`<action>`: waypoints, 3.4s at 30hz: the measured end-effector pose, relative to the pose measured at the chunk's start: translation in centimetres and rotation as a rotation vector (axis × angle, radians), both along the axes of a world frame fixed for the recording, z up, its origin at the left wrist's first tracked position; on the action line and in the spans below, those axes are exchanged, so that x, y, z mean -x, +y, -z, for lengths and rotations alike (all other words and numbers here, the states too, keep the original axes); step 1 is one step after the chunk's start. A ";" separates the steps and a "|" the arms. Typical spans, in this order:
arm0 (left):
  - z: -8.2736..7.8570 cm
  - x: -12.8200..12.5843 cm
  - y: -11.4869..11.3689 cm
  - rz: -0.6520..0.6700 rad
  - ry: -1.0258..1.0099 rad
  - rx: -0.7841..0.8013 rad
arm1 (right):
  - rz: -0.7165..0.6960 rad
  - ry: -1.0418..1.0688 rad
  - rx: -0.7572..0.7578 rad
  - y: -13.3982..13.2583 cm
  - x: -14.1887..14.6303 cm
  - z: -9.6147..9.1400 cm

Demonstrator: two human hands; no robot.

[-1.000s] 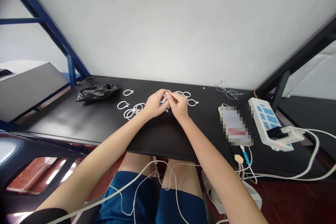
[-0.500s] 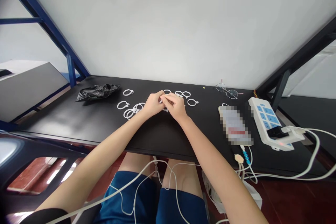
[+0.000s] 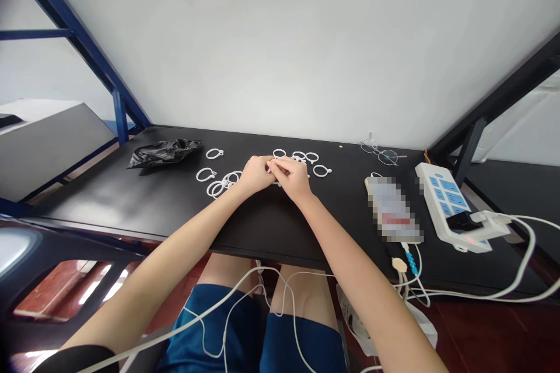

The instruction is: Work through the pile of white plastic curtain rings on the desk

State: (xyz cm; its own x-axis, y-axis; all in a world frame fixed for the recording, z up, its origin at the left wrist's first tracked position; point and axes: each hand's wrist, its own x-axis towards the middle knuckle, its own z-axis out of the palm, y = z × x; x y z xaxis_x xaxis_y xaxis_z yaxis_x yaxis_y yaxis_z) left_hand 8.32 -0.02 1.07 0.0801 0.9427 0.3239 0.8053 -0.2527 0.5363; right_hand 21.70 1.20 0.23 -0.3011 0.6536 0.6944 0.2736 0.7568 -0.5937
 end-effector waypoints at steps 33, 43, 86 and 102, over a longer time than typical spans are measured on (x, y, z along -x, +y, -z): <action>0.3 0.1 0.1 -0.028 0.139 -0.071 | 0.082 -0.014 0.010 0.4 0.0 0.8; 0.6 0.0 0.1 -0.033 0.203 -0.018 | 0.124 -0.021 0.170 0.8 -0.1 1.2; -0.3 3.6 1.2 -0.438 0.437 0.697 | 0.158 -0.091 0.214 1.1 -0.3 1.3; -1.1 2.3 -0.2 -0.378 0.566 0.502 | 0.170 -0.107 0.169 1.3 -0.4 1.5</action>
